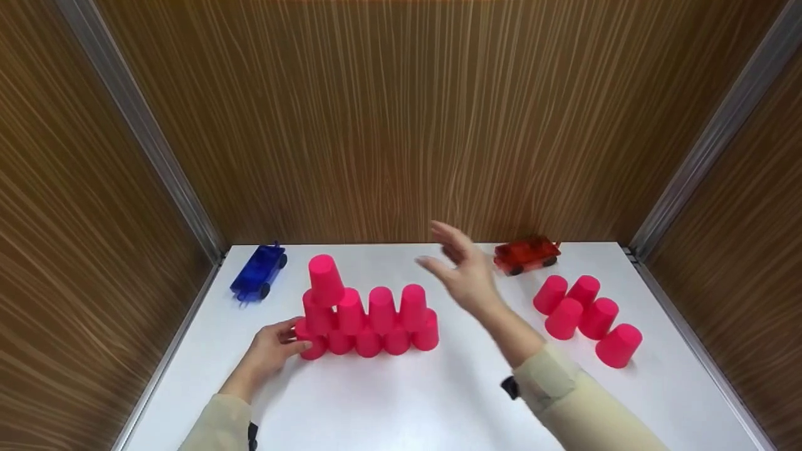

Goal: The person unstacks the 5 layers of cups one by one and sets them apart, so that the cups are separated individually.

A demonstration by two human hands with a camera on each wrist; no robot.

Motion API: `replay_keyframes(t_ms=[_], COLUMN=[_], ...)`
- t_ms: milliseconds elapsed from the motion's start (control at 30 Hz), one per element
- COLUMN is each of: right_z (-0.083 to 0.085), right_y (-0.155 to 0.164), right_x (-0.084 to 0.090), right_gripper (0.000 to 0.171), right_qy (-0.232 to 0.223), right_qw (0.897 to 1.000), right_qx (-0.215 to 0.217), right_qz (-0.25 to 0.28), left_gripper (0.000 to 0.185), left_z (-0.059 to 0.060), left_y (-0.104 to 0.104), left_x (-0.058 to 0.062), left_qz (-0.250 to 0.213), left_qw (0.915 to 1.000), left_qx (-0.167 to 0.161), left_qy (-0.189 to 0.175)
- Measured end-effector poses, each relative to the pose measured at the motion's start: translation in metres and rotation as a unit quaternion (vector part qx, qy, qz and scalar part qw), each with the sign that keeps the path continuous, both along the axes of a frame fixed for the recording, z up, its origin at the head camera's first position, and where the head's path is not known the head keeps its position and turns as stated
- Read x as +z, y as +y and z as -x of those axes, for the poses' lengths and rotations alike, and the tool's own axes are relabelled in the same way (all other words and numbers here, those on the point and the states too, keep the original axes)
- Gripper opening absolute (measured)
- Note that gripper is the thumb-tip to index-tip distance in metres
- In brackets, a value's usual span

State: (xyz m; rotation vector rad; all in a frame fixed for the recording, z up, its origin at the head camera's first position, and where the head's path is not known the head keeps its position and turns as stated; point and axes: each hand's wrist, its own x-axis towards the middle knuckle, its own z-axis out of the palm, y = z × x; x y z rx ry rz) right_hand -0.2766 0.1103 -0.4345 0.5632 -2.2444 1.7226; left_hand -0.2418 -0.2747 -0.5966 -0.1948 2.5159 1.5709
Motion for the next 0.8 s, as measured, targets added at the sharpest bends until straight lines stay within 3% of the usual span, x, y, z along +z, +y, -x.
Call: replay_keyframes(t_ms=[367, 600, 800], right_z=[-0.003, -0.006, -0.005], right_y=[-0.105, -0.139, -0.154], right_x=[-0.002, -0.014, -0.022], right_gripper=[0.066, 0.071, 0.070], right_qy=[-0.073, -0.135, -0.143], right_qw=[0.993, 0.987, 0.986], right_qx=[0.082, 0.075, 0.064], right_qz=[-0.036, -0.046, -0.058], left_gripper=[0.066, 0.066, 0.067], left_z=[0.001, 0.001, 0.000], left_y=[-0.004, -0.004, -0.002], left_x=[0.001, 0.003, 0.002], left_qz=[-0.015, -0.020, -0.018], left_qw=[0.9998, 0.9997, 0.9998], left_qx=[0.001, -0.004, -0.004], left_qy=[-0.013, -0.012, -0.011])
